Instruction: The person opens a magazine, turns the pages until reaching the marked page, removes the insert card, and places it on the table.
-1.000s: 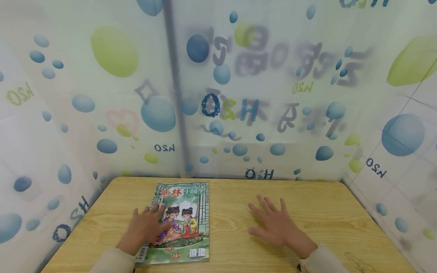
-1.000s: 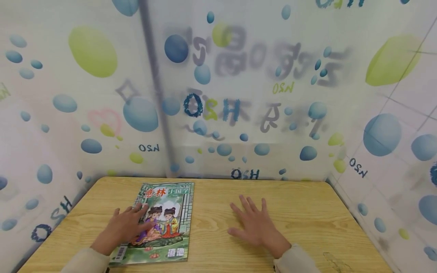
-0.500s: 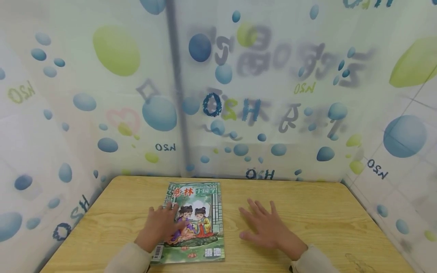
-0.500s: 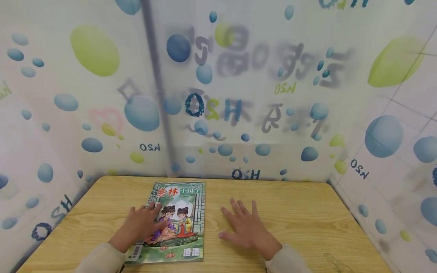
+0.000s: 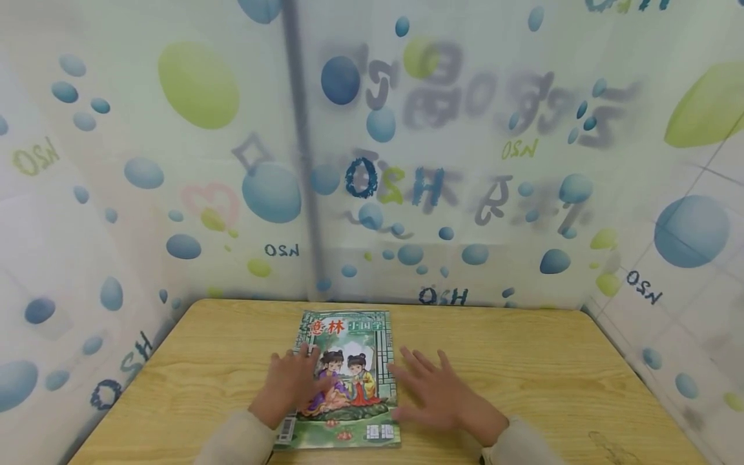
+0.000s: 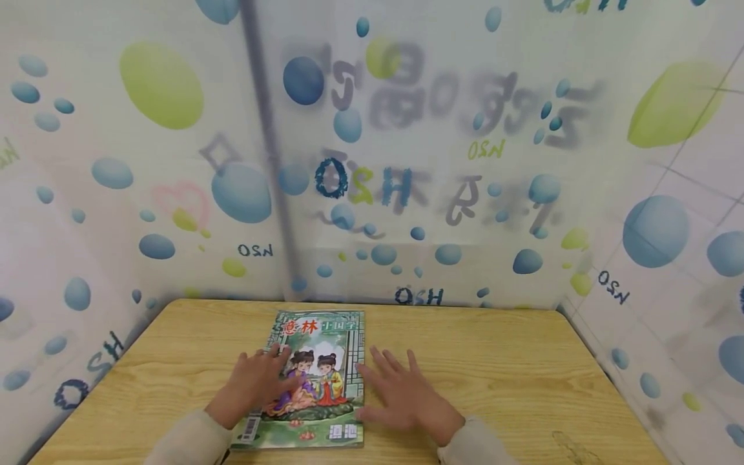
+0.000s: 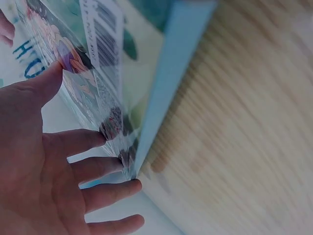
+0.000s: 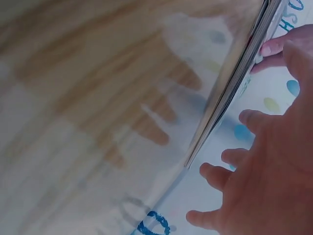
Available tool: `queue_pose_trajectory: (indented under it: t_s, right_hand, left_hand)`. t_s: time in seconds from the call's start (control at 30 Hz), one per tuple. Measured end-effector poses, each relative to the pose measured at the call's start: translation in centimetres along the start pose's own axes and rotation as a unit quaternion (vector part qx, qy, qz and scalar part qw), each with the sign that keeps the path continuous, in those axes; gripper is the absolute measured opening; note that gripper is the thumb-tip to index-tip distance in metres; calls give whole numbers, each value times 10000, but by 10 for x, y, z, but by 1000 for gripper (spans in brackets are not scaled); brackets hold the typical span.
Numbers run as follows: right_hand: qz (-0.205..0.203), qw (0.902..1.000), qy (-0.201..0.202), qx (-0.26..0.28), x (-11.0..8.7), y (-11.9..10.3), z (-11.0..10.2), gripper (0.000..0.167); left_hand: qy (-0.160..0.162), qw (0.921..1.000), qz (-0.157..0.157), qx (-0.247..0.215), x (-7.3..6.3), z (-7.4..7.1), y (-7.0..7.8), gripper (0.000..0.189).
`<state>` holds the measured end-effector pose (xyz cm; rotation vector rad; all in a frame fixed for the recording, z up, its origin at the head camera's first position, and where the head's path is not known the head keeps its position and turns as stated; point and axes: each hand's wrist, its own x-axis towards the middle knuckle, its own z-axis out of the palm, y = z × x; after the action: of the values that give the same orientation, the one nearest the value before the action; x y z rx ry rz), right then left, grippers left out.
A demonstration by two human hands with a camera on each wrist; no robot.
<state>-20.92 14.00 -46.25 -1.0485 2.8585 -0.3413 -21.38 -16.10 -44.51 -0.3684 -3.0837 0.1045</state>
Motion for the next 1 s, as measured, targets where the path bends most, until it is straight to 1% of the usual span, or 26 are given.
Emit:
queue_pose_trajectory:
  t_s: [0.23,0.33,0.5,0.67,0.77,0.87,1.0]
  right_hand:
    - [-143,9993,-339,-38,2,-5,3,78]
    - [-155,9983,-556,-18,2,-4,3,78]
    - [-180,9955,-919,109,1,-1,-3,83]
    - [-117,9940,-1065,209,-3,1,-10,88]
    - [-69,9935,-1101,280,-7,6,-12,90]
    - [-15,9934,-1092,338,-14,13,-13,92]
    - [46,9931,-1064,483,-22,23,-15,93]
  left_hand:
    - [-32,10000,-17,-7,4,3,14,79]
    - [-21,10000,-22,56,5,4,18,78]
    - [23,10000,14,92,7,2,24,78]
    - [37,9999,104,-32,8,-1,28,77]
    - [-47,9998,211,-20,8,-1,30,76]
    - [-124,9991,405,-5,6,0,34,75]
    - [-54,9977,676,-71,4,1,37,73]
